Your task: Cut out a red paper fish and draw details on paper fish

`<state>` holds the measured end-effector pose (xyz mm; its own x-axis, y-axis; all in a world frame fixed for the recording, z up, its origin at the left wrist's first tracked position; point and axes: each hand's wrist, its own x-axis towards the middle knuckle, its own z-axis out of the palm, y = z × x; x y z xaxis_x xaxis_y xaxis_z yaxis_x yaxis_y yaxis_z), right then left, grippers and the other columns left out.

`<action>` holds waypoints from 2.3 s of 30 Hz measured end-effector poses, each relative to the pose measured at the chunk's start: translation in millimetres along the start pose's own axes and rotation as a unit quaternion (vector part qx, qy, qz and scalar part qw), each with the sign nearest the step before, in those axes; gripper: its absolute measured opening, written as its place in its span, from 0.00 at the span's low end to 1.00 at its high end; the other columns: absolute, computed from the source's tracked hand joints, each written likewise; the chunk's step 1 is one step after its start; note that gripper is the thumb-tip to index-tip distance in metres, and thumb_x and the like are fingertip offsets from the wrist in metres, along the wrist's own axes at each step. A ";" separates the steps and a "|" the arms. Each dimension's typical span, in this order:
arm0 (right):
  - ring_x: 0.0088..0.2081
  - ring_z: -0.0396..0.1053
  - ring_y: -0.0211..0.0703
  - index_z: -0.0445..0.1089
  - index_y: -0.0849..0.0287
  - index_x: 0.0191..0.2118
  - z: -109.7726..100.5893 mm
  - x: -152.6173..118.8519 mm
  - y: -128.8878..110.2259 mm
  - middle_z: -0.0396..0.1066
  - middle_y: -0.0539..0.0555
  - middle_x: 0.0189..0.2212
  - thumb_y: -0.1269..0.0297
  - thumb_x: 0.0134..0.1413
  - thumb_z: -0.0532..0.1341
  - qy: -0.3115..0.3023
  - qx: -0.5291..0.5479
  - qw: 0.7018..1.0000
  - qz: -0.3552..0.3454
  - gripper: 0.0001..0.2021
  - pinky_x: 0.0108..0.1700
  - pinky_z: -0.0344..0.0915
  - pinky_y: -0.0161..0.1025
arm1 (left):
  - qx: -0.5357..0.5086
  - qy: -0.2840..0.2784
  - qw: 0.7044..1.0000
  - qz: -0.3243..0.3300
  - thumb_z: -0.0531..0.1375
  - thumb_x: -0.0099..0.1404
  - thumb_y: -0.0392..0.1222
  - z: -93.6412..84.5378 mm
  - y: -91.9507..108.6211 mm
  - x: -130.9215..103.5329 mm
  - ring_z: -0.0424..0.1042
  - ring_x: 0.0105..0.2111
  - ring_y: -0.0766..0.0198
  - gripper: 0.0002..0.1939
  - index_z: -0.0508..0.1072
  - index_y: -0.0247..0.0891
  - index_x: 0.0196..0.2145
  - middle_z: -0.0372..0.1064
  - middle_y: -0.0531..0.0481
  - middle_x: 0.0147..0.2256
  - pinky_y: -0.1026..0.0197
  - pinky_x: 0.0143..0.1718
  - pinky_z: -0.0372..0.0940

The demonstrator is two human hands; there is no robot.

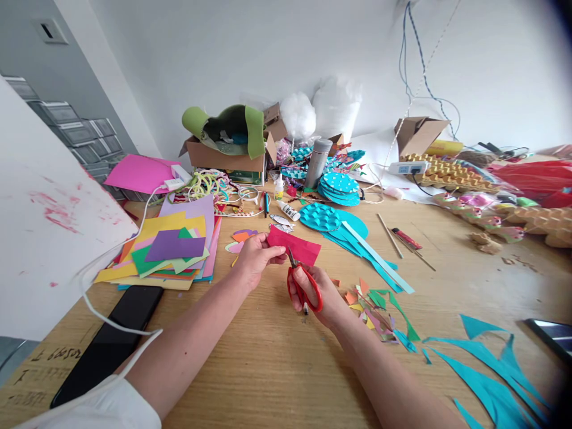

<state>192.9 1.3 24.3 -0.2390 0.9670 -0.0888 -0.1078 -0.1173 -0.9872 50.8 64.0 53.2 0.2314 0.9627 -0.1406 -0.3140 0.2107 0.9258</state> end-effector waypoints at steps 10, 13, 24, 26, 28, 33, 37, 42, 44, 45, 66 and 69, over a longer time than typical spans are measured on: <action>0.12 0.59 0.32 0.61 0.59 0.23 -1.7 0.6 0.9 0.62 0.46 0.12 0.38 0.50 0.59 -0.006 -0.019 1.000 -0.002 0.26 0.16 0.51 0.30 | 0.011 0.006 1.000 0.006 0.68 0.44 0.34 0.7 -1.7 -1.3 0.71 0.22 0.68 0.13 0.69 0.33 0.29 0.73 0.52 0.25 0.65 0.28 0.67; 0.12 0.58 0.31 0.61 0.59 0.23 -1.0 0.1 -0.7 0.61 0.45 0.12 0.37 0.48 0.61 -0.001 -0.013 1.000 0.000 0.26 0.16 0.51 0.29 | 0.008 0.006 1.000 0.006 0.68 0.44 0.35 1.2 -1.9 -1.1 0.71 0.23 0.68 0.14 0.69 0.33 0.29 0.73 0.51 0.25 0.65 0.28 0.67; 0.12 0.57 0.31 0.59 0.58 0.23 1.9 -1.0 -6.1 0.60 0.45 0.12 0.37 0.46 0.61 0.006 -0.015 1.000 0.006 0.26 0.15 0.52 0.30 | 0.018 0.003 1.000 0.014 0.68 0.45 0.35 0.9 -1.1 -1.4 0.71 0.23 0.68 0.15 0.70 0.33 0.31 0.73 0.50 0.26 0.64 0.28 0.67; 0.12 0.57 0.31 0.60 0.58 0.23 1.6 -0.9 -5.0 0.60 0.45 0.13 0.37 0.47 0.61 0.007 -0.018 1.000 0.001 0.26 0.15 0.53 0.30 | 0.019 0.002 1.000 0.016 0.68 0.45 0.35 1.2 -1.7 -1.5 0.71 0.23 0.68 0.15 0.70 0.33 0.31 0.73 0.50 0.27 0.64 0.29 0.67; 0.12 0.58 0.32 0.59 0.58 0.22 1.0 -0.8 -3.5 0.60 0.45 0.13 0.37 0.48 0.61 0.007 -0.020 1.000 -0.004 0.26 0.15 0.53 0.30 | 0.020 0.000 1.000 0.017 0.68 0.45 0.34 1.4 -2.3 -1.9 0.71 0.24 0.68 0.14 0.70 0.33 0.31 0.74 0.50 0.27 0.63 0.29 0.67; 0.14 0.61 0.32 0.60 0.59 0.23 -0.2 -0.2 -0.7 0.60 0.45 0.15 0.39 0.50 0.61 0.002 -0.017 1.000 -0.017 0.25 0.16 0.54 0.30 | 0.023 0.000 1.000 0.018 0.68 0.46 0.34 1.3 -3.0 -2.4 0.71 0.23 0.68 0.14 0.70 0.33 0.31 0.73 0.50 0.27 0.64 0.29 0.67; 0.14 0.60 0.32 0.60 0.59 0.23 0.6 -0.1 -2.6 0.60 0.45 0.15 0.39 0.49 0.61 0.008 -0.021 1.000 -0.018 0.26 0.16 0.55 0.30 | 0.020 0.006 1.000 0.018 0.68 0.45 0.34 1.8 -3.3 -1.9 0.71 0.23 0.68 0.14 0.70 0.33 0.30 0.73 0.50 0.26 0.64 0.29 0.67; 0.13 0.59 0.32 0.59 0.58 0.22 2.2 -0.9 -5.9 0.60 0.45 0.13 0.37 0.48 0.60 0.009 -0.035 0.999 -0.011 0.26 0.16 0.54 0.31 | 0.018 0.005 1.000 0.017 0.68 0.45 0.35 2.3 -3.2 -2.3 0.71 0.23 0.68 0.14 0.70 0.33 0.30 0.73 0.51 0.26 0.64 0.29 0.67; 0.13 0.58 0.32 0.59 0.58 0.22 2.3 -1.1 -6.1 0.60 0.45 0.12 0.37 0.48 0.60 0.009 -0.040 0.999 -0.012 0.26 0.15 0.53 0.31 | 0.018 0.006 1.000 0.015 0.68 0.45 0.35 2.3 -3.0 -2.7 0.71 0.23 0.68 0.14 0.70 0.33 0.30 0.73 0.51 0.26 0.64 0.29 0.66; 0.12 0.58 0.32 0.59 0.58 0.22 2.3 -1.2 -6.2 0.60 0.45 0.12 0.37 0.48 0.60 0.008 -0.040 0.999 -0.014 0.26 0.15 0.53 0.30 | 0.018 0.006 1.000 0.016 0.68 0.45 0.35 2.3 -2.9 -2.9 0.71 0.23 0.68 0.14 0.70 0.33 0.30 0.73 0.50 0.26 0.65 0.28 0.66; 0.13 0.59 0.32 0.59 0.58 0.24 2.1 -1.3 -4.4 0.60 0.45 0.15 0.38 0.47 0.61 0.013 -0.019 1.000 -0.015 0.26 0.15 0.53 0.31 | 0.020 0.000 1.000 0.016 0.69 0.45 0.35 2.1 -4.2 -3.3 0.71 0.24 0.67 0.14 0.70 0.33 0.30 0.73 0.50 0.27 0.64 0.29 0.68; 0.12 0.57 0.32 0.59 0.58 0.24 2.5 -1.4 -5.5 0.61 0.45 0.14 0.37 0.46 0.61 0.012 -0.021 1.000 -0.012 0.26 0.15 0.52 0.31 | 0.019 0.000 1.000 0.014 0.69 0.45 0.35 2.4 -4.3 -3.2 0.71 0.23 0.68 0.14 0.71 0.33 0.30 0.73 0.50 0.27 0.64 0.28 0.67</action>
<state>191.4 0.0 30.2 -0.2135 0.9745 -0.0684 -0.0714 -0.0854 -0.9938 53.7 59.6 50.5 0.2219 0.9684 -0.1139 -0.2853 0.1762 0.9421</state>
